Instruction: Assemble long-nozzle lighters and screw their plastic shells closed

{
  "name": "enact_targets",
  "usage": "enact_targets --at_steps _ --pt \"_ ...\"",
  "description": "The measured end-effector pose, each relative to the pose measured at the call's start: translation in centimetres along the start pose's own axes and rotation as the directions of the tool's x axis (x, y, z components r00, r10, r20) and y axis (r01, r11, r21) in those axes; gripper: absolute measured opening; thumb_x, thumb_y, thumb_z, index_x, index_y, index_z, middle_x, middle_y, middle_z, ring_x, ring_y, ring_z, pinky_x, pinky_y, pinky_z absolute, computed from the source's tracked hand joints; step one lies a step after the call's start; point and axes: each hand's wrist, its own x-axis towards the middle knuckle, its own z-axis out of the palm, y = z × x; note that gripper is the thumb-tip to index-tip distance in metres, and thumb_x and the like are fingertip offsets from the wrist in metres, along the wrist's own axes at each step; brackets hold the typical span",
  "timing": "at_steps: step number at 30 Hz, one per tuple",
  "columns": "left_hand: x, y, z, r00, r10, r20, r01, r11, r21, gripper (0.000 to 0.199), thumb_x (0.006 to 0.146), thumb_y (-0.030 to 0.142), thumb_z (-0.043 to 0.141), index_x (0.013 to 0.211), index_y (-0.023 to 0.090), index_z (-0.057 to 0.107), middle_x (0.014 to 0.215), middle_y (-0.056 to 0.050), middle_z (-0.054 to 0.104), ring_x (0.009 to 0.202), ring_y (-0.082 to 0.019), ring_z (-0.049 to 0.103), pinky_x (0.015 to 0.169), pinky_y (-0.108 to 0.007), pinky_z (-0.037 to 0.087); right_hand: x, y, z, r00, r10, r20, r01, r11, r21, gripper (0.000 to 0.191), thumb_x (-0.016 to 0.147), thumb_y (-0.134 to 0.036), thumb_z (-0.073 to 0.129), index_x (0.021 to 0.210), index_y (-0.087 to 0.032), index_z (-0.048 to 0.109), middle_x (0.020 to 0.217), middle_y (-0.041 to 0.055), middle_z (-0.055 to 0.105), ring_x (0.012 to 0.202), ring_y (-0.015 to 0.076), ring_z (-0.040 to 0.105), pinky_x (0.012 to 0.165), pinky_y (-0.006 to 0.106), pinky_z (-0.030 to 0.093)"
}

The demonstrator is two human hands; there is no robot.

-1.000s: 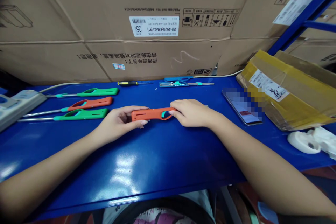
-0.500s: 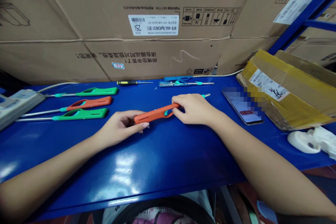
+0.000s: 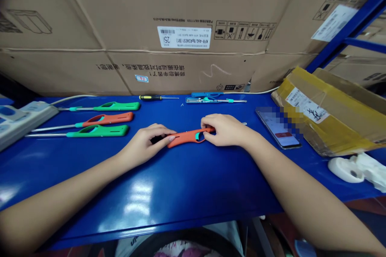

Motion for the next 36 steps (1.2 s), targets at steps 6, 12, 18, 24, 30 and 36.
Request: enact_targets --at_steps 6,12,18,24,30,36 --pt "0.1 -0.3 0.1 0.999 -0.033 -0.004 0.033 0.997 -0.066 0.022 0.096 0.028 0.06 0.104 0.019 0.078 0.098 -0.007 0.074 0.092 -0.02 0.067 0.086 -0.033 0.051 0.4 0.5 0.4 0.993 -0.074 -0.091 0.078 0.996 0.037 0.007 0.085 -0.027 0.062 0.09 -0.021 0.062 0.09 0.0035 0.065 0.081 0.0177 0.058 0.073 0.029 0.046" --pt "0.3 -0.4 0.4 0.996 -0.071 -0.052 0.068 0.995 -0.07 0.019 0.095 0.024 0.059 0.097 0.017 0.077 0.091 -0.006 0.072 0.082 -0.017 0.066 0.078 -0.029 0.051 5.3 0.1 1.7 0.963 -0.03 -0.269 0.027 1.0 -0.014 0.014 0.088 -0.016 0.053 0.098 -0.019 0.061 0.106 0.0098 0.065 0.099 0.0225 0.061 0.09 0.036 0.05" --pt "0.3 -0.3 0.3 0.994 -0.087 -0.065 0.082 0.993 -0.085 0.02 0.095 0.021 0.057 0.098 0.017 0.077 0.094 -0.007 0.073 0.086 -0.017 0.067 0.078 -0.028 0.051 12.1 -0.4 1.3 0.985 -0.061 -0.162 0.04 0.99 -0.133 0.024 0.084 -0.01 0.058 0.105 -0.019 0.065 0.115 0.0122 0.065 0.11 0.0281 0.06 0.094 0.042 0.047" --pt "0.2 -0.4 0.2 0.992 -0.1 -0.076 0.091 0.99 -0.109 0.019 0.092 0.019 0.058 0.098 0.018 0.076 0.094 -0.006 0.073 0.085 -0.018 0.067 0.077 -0.029 0.052 13.8 -0.1 0.2 0.995 -0.091 -0.038 0.082 0.975 -0.206 0.014 0.083 -0.011 0.064 0.092 -0.02 0.069 0.106 0.0106 0.068 0.103 0.0283 0.061 0.088 0.04 0.045" --pt "0.2 -0.5 0.2 0.99 -0.116 -0.084 0.102 0.983 -0.154 0.019 0.09 0.016 0.059 0.096 0.018 0.077 0.093 -0.006 0.072 0.083 -0.017 0.067 0.075 -0.028 0.051 13.8 0.9 0.3 0.991 -0.128 -0.046 0.119 0.979 -0.163 0.012 0.086 -0.009 0.062 0.088 -0.019 0.069 0.1 0.0082 0.071 0.098 0.0237 0.062 0.088 0.037 0.044" --pt "0.2 0.0 0.0 0.98 -0.169 -0.107 0.139 0.96 -0.244 0.018 0.088 0.017 0.061 0.092 0.018 0.078 0.09 -0.005 0.072 0.079 -0.017 0.065 0.071 -0.028 0.049 14.2 1.4 1.1 0.98 -0.167 -0.111 0.159 0.984 -0.074 0.012 0.088 -0.008 0.059 0.086 -0.015 0.069 0.092 0.009 0.07 0.09 0.0206 0.062 0.087 0.035 0.046"
